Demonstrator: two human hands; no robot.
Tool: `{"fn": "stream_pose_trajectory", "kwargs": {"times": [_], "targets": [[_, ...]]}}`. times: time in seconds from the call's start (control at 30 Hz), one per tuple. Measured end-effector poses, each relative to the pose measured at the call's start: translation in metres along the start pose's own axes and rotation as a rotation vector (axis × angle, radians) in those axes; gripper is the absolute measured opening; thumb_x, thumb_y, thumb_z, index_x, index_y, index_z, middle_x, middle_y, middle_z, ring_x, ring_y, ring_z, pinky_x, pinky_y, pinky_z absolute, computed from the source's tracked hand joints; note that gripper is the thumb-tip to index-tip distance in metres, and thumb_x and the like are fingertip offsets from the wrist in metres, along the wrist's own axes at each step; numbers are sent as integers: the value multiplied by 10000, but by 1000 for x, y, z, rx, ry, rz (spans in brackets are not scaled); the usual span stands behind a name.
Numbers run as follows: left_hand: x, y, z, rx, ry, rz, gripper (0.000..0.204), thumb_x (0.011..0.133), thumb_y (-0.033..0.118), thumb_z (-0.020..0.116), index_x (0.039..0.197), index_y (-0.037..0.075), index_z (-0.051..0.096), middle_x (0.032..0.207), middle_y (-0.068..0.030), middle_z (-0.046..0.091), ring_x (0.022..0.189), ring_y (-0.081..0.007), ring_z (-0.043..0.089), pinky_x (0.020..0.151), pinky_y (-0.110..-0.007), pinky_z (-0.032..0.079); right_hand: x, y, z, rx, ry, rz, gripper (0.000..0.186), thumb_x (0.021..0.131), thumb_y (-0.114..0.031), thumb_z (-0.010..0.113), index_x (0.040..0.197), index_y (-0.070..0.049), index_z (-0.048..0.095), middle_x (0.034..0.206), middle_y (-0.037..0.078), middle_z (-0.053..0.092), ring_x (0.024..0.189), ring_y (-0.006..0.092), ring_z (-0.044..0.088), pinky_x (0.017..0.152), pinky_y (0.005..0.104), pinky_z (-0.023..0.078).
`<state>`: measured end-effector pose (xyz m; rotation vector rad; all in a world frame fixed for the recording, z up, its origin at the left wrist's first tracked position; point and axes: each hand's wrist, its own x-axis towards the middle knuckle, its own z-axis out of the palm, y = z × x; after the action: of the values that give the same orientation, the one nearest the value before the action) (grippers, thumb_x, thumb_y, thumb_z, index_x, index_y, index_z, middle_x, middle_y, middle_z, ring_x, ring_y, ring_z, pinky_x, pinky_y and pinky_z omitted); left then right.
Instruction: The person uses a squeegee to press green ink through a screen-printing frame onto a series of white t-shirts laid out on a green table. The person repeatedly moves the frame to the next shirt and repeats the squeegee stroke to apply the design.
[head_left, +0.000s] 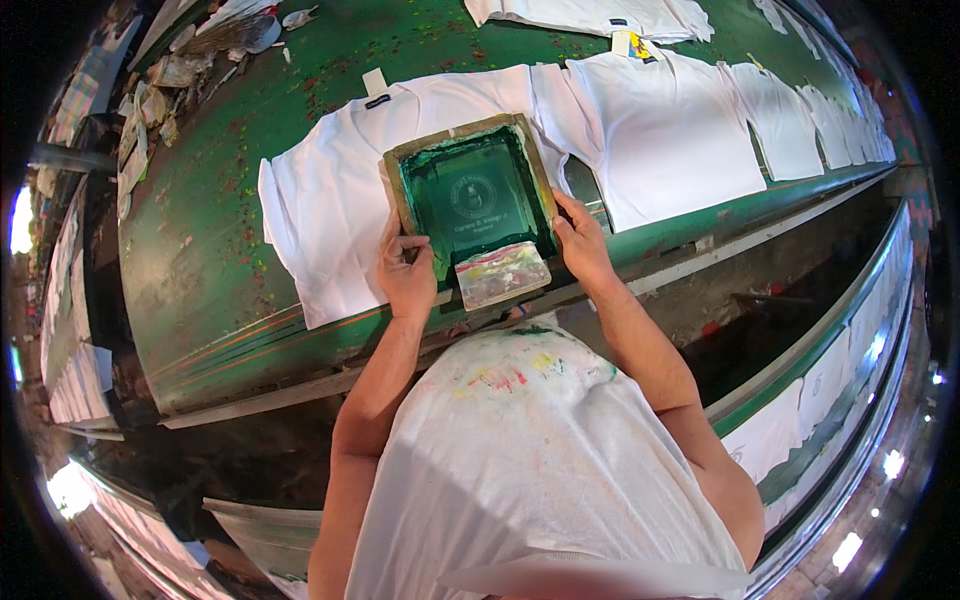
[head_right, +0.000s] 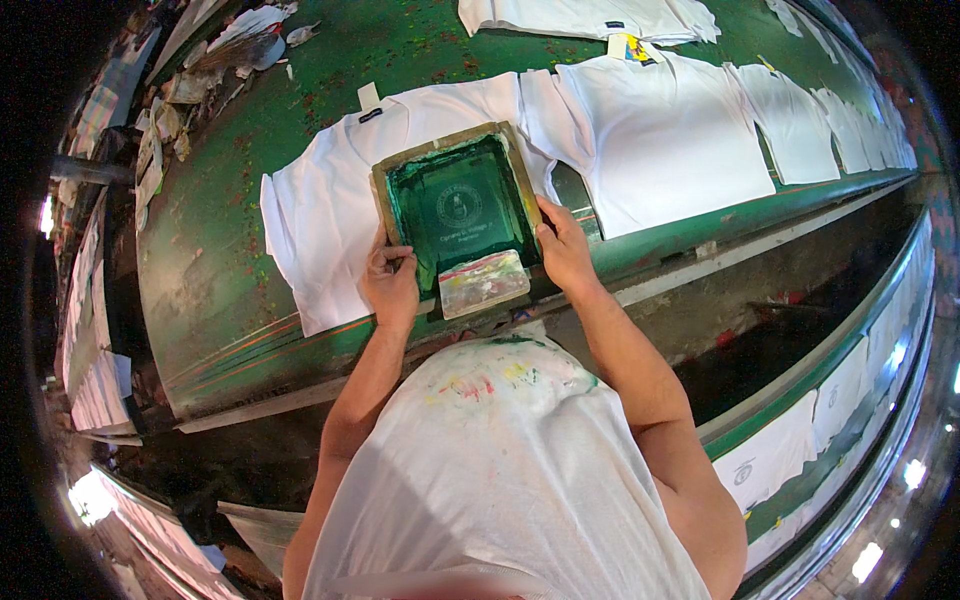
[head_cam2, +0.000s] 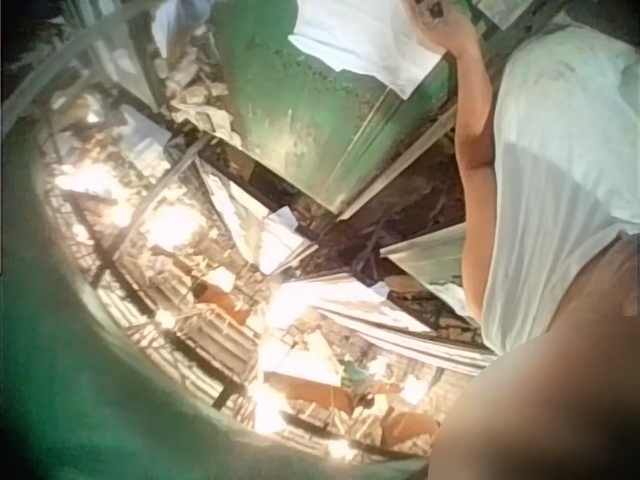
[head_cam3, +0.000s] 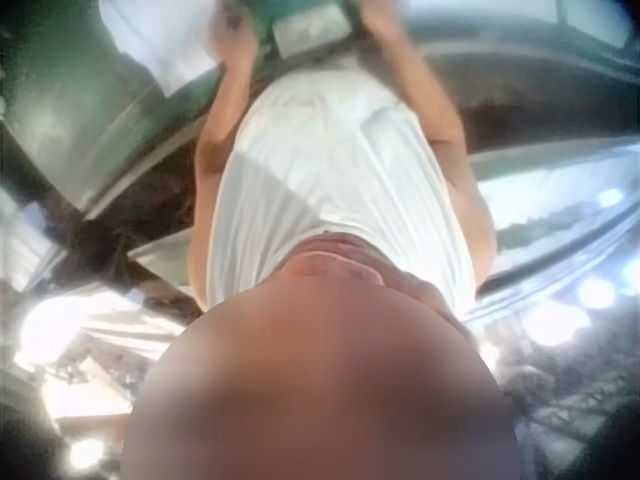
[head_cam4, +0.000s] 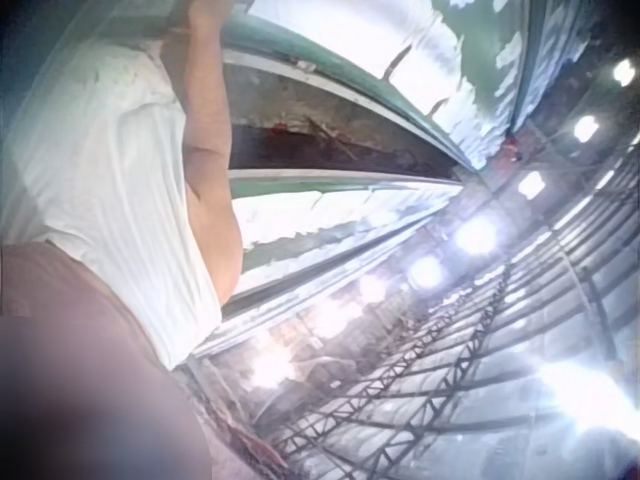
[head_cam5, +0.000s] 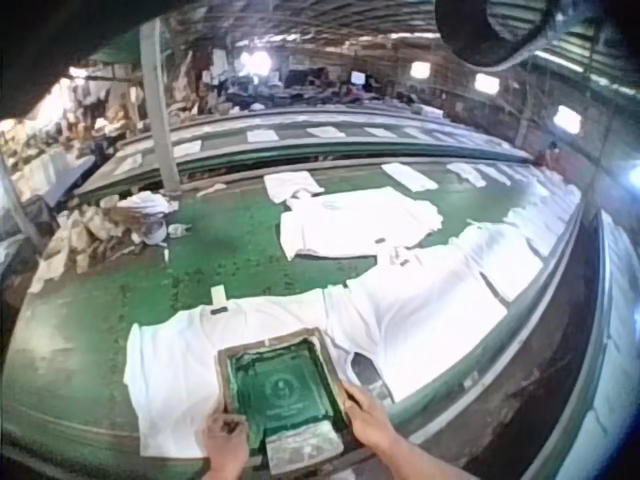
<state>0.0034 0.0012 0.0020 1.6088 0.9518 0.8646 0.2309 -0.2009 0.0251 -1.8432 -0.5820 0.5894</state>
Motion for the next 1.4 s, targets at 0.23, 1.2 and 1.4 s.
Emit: {"fn": "stream_pose_trajectory", "kwargs": {"times": [0.23,1.2,1.4], "targets": [[4,2,-1,-140,-3,-53,93,918,-129,706,920,-35,708,1696,-205,555,1094,-130,720,851,-270,560,1,-1,4,-22,27,-68,485,1077,15,599,1561,-18,623,1470,135,676,1349,230,637,1170,329,455],[36,58,-35,459,-272,-95,467,912,-18,774,1378,10,766,1278,-209,780,944,-301,786,925,-425,613,19,-104,-10,-335,-527,-531,286,976,12,715,1253,-56,737,1152,172,773,1117,426,709,953,506,567],[75,91,-43,902,-516,220,934,771,88,950,1617,95,553,1583,-209,602,1407,-383,617,1159,-494,545,-7,-107,-14,-442,-514,-619,265,972,10,708,1225,-54,753,1139,175,773,1105,415,695,965,513,560]]}}
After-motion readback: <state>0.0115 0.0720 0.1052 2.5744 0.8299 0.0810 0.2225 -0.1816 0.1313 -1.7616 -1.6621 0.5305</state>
